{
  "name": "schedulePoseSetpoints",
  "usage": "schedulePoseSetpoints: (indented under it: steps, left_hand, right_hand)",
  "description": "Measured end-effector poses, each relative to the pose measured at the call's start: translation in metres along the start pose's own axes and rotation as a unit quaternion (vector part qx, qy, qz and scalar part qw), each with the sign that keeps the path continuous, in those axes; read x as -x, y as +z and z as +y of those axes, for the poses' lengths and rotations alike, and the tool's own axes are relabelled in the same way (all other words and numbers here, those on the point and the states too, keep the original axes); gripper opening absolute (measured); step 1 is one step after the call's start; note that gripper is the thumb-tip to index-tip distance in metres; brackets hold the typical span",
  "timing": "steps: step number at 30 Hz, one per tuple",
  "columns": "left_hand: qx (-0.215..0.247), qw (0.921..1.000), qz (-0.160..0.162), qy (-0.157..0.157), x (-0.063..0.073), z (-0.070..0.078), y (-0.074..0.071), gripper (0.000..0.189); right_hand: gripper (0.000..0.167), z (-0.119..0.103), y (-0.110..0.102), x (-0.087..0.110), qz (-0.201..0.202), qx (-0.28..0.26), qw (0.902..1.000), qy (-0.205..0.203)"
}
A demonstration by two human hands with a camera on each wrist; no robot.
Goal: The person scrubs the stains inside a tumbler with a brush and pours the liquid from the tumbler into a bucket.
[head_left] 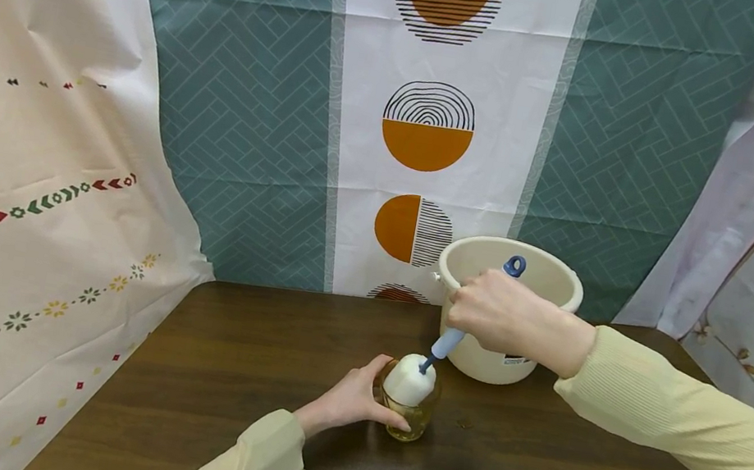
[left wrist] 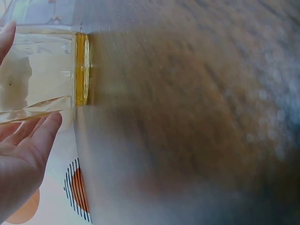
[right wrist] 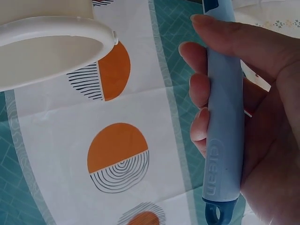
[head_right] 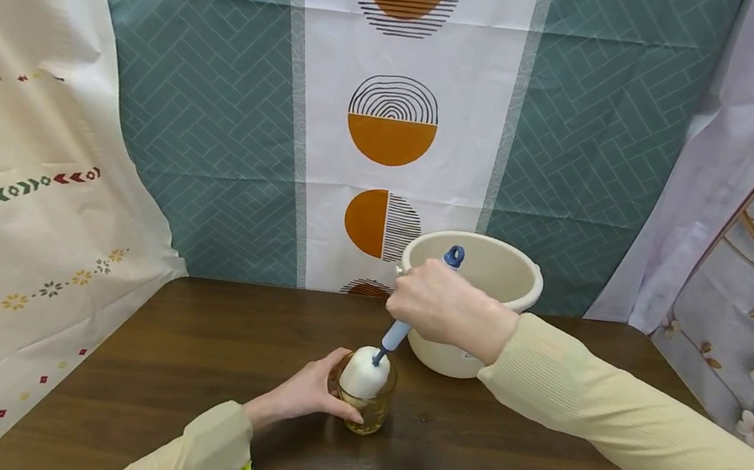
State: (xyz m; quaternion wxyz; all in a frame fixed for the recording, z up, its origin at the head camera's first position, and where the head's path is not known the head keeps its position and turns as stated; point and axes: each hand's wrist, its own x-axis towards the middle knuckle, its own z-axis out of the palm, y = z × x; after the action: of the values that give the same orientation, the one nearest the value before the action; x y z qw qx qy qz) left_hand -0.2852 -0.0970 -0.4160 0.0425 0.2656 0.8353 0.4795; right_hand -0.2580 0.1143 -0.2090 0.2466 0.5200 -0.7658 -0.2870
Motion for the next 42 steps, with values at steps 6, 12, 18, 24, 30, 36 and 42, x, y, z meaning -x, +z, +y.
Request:
schedulePoseSetpoints:
  steps: [6, 12, 18, 24, 30, 36, 42]
  left_hand:
    - [-0.011, 0.9999, 0.005, 0.003, 0.000, 0.001, 0.000, 0.076]
    - [-0.015, 0.9998, 0.005, -0.007, 0.001, 0.002, -0.001, 0.078]
    - [-0.015, 0.9999, 0.004, -0.008, 0.001, 0.003, -0.001, 0.077]
    - [-0.014, 0.9999, 0.005, -0.004, 0.001, 0.003, -0.001, 0.076]
    - [-0.012, 0.9999, 0.006, -0.002, 0.001, 0.002, -0.001, 0.075]
    - [-0.009, 0.9999, 0.007, -0.003, 0.001, 0.003, 0.000, 0.074]
    - [-0.003, 1.0000, 0.005, -0.002, 0.001, 0.003, 0.000, 0.071]
  right_hand:
    - [0.021, 0.002, 0.003, -0.001, 0.006, -0.007, 0.9999, 0.010]
    - [0.020, 0.003, 0.005, -0.002, 0.000, -0.008, 0.9997, 0.021]
    - [0.018, 0.003, 0.006, -0.002, -0.006, -0.006, 0.9995, 0.030]
    - [0.017, 0.002, 0.008, -0.002, -0.021, -0.005, 0.9991, 0.037]
    - [0.018, 0.001, 0.011, -0.001, -0.019, -0.004, 0.9992, 0.036]
    - [0.020, -0.002, 0.016, -0.003, -0.011, 0.003, 0.9994, 0.034]
    - [0.019, -0.005, 0.020, -0.004, -0.006, 0.000, 0.9996, 0.027]
